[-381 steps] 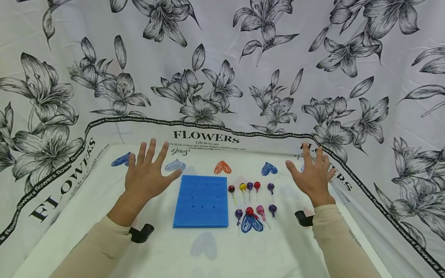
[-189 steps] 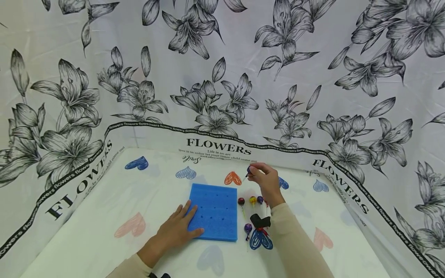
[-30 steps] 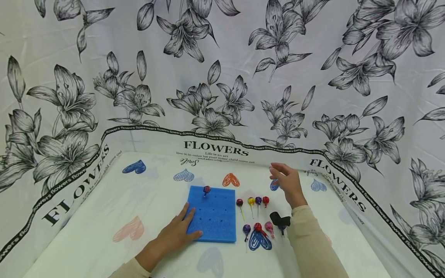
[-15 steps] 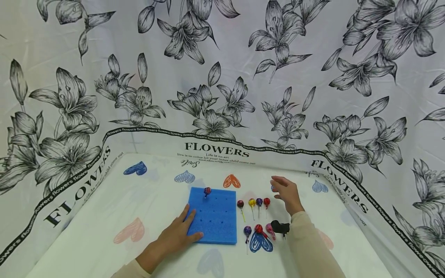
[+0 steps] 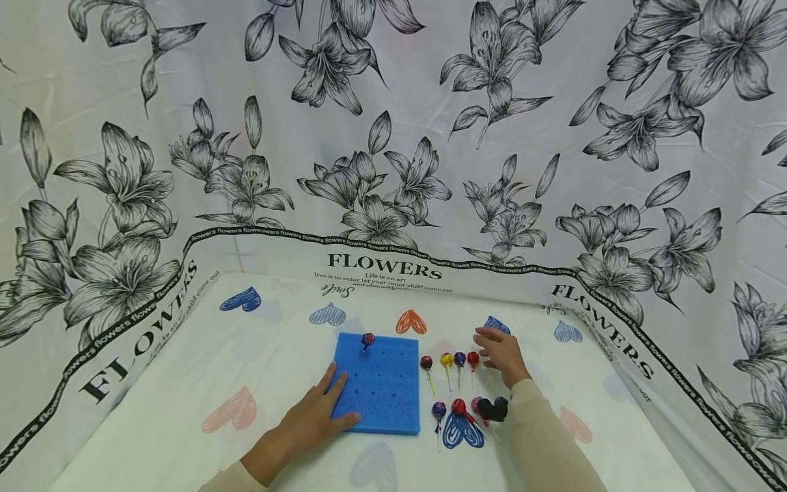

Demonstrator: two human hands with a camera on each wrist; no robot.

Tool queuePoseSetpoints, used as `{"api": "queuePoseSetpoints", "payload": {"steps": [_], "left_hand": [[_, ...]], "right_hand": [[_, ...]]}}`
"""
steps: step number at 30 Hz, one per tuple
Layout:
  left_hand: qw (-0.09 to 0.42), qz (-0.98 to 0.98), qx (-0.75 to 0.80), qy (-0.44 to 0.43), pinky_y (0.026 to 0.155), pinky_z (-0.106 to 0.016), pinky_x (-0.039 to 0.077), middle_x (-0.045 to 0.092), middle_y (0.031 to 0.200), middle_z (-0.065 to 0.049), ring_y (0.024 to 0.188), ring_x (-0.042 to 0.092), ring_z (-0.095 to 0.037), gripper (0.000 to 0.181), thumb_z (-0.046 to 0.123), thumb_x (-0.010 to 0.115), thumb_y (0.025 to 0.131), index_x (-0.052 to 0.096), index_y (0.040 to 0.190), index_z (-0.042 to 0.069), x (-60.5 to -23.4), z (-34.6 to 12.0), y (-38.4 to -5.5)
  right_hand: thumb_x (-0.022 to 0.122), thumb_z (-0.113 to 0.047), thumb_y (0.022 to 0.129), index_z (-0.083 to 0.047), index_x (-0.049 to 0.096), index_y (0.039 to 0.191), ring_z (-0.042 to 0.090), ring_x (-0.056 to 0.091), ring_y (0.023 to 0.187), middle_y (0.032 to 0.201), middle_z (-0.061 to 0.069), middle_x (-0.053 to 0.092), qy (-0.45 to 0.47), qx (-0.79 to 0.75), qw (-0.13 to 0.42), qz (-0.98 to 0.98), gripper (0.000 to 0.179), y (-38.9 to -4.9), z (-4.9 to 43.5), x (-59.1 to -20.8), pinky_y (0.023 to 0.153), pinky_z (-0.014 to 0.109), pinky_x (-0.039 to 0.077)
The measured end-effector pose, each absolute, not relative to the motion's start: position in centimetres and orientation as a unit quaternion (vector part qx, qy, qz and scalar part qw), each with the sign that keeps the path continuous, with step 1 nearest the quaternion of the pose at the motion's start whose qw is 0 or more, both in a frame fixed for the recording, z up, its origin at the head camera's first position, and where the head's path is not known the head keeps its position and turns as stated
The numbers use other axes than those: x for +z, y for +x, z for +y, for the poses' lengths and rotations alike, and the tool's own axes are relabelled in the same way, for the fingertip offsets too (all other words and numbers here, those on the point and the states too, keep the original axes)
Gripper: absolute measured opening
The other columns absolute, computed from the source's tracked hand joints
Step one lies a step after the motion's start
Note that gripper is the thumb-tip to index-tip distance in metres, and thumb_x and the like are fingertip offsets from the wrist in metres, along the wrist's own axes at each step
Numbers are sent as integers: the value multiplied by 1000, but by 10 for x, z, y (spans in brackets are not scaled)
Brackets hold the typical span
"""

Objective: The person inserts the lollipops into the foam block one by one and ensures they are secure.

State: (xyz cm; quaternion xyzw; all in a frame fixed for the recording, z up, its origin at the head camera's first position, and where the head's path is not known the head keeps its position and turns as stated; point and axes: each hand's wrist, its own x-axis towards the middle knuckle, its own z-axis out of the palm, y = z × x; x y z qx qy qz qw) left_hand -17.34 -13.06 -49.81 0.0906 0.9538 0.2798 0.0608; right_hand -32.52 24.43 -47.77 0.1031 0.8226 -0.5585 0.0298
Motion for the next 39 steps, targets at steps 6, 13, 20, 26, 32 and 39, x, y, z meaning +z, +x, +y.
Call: {"api": "queuePoseSetpoints", "payload": {"steps": [6,13,20,26,32,39], "left_hand": [[58,954,279,91,93,-65,37,12,159,-16,129,31,-55,92,62,63,84,32,151,7,-501,-131,-175],[57,955,278,89,93,-66,37,13,159,-17,129,31,-55,92,62,64,83,33,151,7,-503,-132,-175],[64,955,276,82,93,-66,37,12,159,-15,130,31,-54,93,63,63,82,32,152,9,-503,-130,-175],[60,956,276,84,93,-66,37,13,159,-15,129,32,-55,93,63,63,82,33,151,9,-505,-131,-175],[57,955,278,84,92,-66,37,14,159,-16,129,32,-55,92,62,65,83,34,151,8,-503,-131,-175],[68,955,276,80,92,-66,37,13,159,-15,131,30,-54,93,63,64,82,33,151,9,-502,-131,-175]], "right_hand": [[64,-29,94,-9,62,127,29,60,91,121,16,60,120,-531,44,838,39,-324,242,-483,62,28,52],[64,-30,94,-11,64,125,27,58,83,118,15,61,143,-498,63,853,36,-323,240,-483,56,26,48],[66,-27,93,-9,66,122,25,57,76,104,11,64,147,-489,71,857,34,-324,240,-490,56,29,49],[67,-22,91,-6,67,117,23,56,71,94,9,65,141,-484,61,861,30,-326,237,-495,54,28,49],[68,-14,89,-1,69,109,22,55,66,87,10,65,130,-479,56,866,24,-325,233,-492,54,27,49],[70,-12,88,2,70,106,23,58,72,88,11,67,131,-476,57,868,23,-322,235,-482,58,26,52]]}}
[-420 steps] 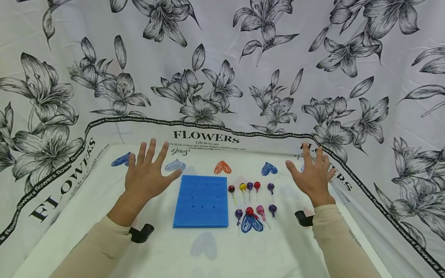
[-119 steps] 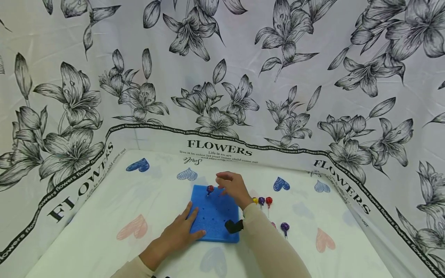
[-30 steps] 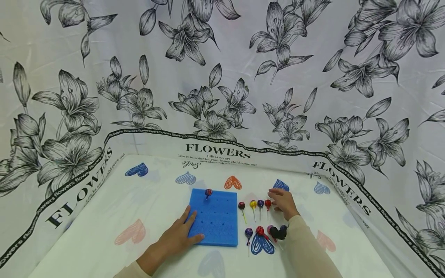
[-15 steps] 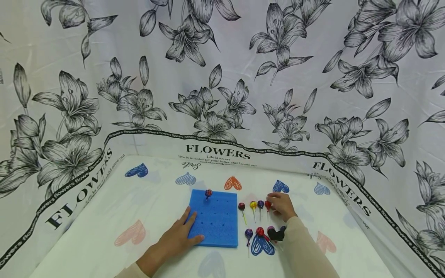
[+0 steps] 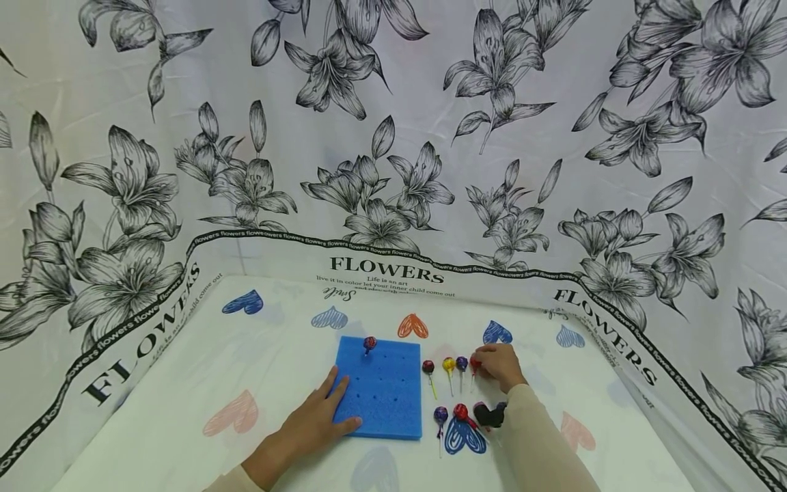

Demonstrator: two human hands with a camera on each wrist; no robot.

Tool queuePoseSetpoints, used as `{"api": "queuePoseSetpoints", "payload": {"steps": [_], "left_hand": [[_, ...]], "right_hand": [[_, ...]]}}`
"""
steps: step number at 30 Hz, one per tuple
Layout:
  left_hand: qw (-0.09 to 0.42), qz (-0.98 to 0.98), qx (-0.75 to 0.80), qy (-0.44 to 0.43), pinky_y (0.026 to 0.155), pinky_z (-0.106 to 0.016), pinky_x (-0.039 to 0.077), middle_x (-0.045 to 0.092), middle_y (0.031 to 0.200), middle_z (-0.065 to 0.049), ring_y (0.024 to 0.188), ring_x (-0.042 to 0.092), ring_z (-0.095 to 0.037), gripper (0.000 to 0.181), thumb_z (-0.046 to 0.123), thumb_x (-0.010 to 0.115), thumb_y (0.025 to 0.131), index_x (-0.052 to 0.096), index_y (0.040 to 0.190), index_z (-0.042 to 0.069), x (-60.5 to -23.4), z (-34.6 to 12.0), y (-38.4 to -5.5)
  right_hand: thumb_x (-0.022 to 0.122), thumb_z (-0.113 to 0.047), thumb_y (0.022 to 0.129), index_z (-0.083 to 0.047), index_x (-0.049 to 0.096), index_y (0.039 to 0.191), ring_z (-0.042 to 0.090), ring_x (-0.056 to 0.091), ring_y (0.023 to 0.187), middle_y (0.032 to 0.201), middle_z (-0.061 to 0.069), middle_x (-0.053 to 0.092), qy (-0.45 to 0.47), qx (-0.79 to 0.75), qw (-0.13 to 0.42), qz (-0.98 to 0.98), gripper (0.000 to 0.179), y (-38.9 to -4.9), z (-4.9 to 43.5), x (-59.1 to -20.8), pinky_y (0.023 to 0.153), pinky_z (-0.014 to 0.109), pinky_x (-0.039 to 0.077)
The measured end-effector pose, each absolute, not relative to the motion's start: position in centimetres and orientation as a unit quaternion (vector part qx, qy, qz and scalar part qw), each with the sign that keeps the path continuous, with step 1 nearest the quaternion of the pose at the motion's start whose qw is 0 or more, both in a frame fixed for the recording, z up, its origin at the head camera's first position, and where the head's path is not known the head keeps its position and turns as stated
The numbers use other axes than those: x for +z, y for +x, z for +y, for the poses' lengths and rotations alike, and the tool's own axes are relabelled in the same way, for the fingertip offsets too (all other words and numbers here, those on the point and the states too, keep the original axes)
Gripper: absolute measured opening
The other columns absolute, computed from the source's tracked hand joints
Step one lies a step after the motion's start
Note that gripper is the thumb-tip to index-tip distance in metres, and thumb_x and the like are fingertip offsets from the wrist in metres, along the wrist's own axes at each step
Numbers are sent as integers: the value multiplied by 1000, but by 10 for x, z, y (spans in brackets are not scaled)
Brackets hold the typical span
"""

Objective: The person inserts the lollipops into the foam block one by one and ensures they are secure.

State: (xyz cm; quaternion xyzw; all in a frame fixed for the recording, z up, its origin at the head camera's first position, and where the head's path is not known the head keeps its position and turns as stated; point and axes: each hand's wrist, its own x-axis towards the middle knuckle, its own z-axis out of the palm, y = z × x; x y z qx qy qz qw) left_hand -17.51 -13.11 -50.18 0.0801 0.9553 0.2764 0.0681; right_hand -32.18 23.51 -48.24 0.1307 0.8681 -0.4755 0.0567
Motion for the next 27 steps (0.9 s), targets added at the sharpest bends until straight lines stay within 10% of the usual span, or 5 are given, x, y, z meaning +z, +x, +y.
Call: {"api": "queuePoseSetpoints", "payload": {"steps": [27], "left_hand": [[59,955,276,86,93,-66,37,13,159,-15,132,30,-52,93,64,63,82,33,151,9,-504,-132,-174]], "right_hand": [[66,3,89,12,60,118,26,66,96,117,25,56,58,-735,-11,676,31,-318,229,-445,82,35,53]]}}
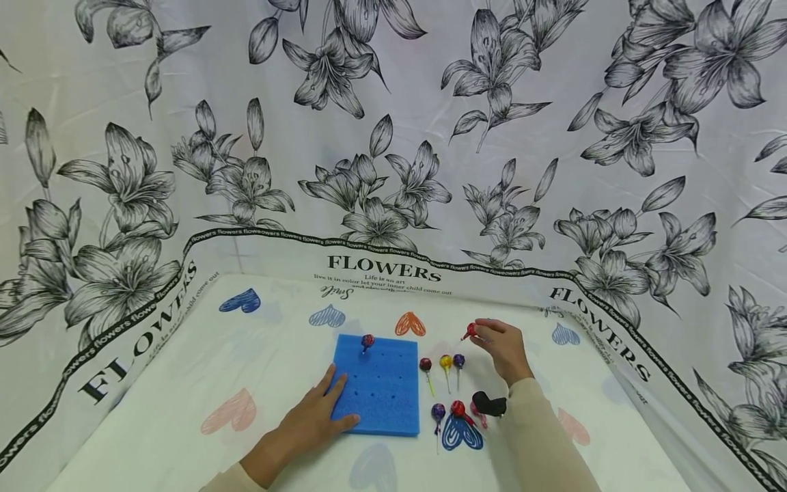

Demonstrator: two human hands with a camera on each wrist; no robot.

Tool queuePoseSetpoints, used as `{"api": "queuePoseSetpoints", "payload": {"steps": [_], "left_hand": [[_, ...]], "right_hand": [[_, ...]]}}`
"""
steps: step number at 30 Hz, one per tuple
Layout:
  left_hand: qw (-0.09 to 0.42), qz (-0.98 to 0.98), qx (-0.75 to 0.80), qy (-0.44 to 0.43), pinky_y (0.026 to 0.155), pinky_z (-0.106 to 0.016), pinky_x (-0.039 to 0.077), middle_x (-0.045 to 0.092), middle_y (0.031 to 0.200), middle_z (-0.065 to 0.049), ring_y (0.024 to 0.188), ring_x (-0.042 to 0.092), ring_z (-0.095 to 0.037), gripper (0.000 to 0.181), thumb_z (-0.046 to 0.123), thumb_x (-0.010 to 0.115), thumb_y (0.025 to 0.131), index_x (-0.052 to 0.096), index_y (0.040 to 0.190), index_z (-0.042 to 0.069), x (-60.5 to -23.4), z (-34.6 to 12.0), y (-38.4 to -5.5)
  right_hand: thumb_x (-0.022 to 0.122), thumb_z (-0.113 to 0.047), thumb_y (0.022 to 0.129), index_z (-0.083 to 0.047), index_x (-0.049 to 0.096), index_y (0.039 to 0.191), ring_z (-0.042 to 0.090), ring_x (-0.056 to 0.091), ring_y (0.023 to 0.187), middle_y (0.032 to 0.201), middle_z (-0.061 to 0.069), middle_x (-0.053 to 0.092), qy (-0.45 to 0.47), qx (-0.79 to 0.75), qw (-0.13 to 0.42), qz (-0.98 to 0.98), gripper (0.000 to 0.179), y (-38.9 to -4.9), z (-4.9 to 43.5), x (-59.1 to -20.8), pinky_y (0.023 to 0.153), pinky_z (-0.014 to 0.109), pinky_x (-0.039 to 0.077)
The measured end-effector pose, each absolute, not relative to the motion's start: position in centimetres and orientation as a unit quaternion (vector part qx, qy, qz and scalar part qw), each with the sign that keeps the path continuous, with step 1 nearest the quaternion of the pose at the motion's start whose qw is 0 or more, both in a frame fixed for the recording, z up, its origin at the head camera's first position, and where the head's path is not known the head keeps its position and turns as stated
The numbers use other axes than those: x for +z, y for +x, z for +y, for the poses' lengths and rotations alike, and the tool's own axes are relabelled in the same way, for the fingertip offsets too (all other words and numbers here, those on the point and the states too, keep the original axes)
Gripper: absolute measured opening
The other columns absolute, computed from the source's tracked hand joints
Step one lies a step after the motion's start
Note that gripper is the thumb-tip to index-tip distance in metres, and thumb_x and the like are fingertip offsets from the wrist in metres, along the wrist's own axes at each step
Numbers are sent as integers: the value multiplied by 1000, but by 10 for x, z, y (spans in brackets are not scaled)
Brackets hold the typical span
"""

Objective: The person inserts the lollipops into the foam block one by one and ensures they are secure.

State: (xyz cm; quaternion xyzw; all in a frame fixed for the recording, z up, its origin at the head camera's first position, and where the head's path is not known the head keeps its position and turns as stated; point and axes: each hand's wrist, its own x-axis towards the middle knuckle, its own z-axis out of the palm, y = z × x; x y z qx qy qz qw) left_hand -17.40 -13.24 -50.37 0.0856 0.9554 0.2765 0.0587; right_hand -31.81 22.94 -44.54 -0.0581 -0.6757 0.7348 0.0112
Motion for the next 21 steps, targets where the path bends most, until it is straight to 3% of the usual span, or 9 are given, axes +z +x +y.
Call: {"api": "queuePoseSetpoints", "payload": {"steps": [13,21], "left_hand": [[49,955,276,98,94,-64,38,14,158,-17,131,32,-52,91,62,63,84,34,150,7,-505,-133,-174],[49,953,281,99,93,-64,38,15,158,-18,129,33,-54,90,61,63,84,35,150,6,-502,-132,-173]], "right_hand": [[66,3,90,17,58,118,27,65,98,113,24,59,22,750,13,-661,32,-311,197,-429,85,36,52],[68,-1,89,13,63,113,29,66,97,110,24,61,76,726,3,-684,28,-307,176,-420,85,38,52]]}}
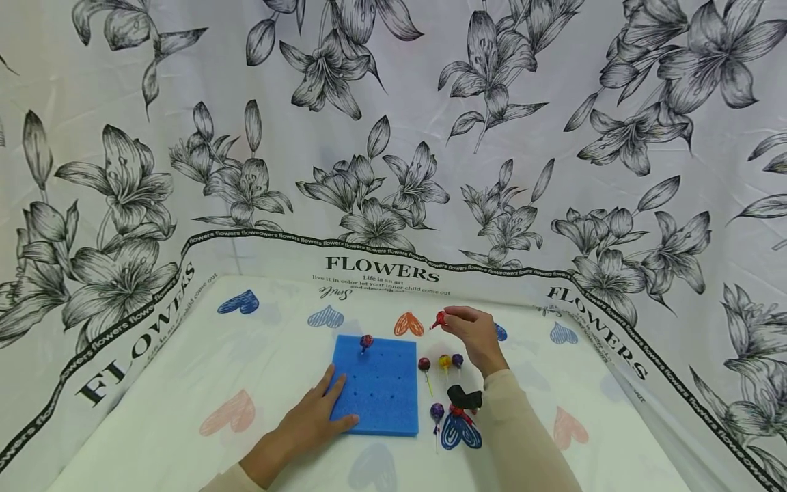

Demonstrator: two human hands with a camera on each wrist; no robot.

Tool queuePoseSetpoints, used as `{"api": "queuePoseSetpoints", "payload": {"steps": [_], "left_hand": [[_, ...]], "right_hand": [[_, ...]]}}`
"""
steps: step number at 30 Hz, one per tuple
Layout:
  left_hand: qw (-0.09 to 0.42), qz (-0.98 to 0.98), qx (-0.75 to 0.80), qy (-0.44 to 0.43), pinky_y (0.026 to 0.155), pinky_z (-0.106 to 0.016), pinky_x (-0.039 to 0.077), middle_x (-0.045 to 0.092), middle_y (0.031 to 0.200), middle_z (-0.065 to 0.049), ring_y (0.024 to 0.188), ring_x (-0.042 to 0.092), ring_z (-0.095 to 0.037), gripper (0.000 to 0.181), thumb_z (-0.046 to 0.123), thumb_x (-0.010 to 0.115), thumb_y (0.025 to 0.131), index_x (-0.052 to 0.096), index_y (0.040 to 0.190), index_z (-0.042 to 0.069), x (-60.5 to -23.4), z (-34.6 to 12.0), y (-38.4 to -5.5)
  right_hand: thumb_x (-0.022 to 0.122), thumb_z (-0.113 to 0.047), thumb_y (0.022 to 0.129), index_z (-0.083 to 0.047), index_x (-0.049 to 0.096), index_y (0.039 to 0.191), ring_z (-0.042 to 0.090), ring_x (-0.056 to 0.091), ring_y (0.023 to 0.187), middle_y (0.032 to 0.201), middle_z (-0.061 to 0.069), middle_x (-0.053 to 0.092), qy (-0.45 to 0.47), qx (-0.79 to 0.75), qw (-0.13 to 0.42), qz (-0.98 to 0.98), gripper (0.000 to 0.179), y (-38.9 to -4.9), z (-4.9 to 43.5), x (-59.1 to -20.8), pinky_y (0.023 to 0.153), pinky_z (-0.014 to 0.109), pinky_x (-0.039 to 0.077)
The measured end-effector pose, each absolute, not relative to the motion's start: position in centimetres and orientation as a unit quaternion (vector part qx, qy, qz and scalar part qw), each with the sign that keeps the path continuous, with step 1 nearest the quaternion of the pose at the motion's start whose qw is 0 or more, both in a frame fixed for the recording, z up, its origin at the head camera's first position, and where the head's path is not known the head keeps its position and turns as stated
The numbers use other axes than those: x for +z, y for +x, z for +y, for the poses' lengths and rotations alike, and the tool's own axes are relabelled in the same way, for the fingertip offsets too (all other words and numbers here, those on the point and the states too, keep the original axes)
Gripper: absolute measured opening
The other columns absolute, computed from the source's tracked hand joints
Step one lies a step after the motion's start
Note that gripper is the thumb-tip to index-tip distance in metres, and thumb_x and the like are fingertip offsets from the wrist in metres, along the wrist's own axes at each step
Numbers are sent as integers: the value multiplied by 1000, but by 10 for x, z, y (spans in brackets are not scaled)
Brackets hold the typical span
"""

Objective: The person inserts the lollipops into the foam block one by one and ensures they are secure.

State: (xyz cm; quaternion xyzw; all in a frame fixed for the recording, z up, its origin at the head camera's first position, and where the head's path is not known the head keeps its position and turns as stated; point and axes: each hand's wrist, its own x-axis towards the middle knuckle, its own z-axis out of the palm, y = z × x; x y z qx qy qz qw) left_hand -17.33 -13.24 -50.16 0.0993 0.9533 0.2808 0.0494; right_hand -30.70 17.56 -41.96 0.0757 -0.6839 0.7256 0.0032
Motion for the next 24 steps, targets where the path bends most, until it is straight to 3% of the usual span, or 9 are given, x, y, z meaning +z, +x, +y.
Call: {"api": "queuePoseSetpoints", "payload": {"steps": [15,24], "left_hand": [[52,954,279,98,92,-65,39,15,158,-18,129,33,-55,90,62,63,84,36,149,6,-501,-133,-172],[57,954,277,97,91,-66,38,14,158,-18,129,32,-55,91,62,62,84,34,150,6,-500,-132,-173]], "right_hand": [[69,-5,90,8,66,111,41,63,98,105,21,65,133,698,-9,-704,24,-300,142,-410,86,39,52],[70,-10,89,1,70,108,29,66,92,102,15,67,156,662,-11,-734,22,-297,121,-416,84,38,53]]}}
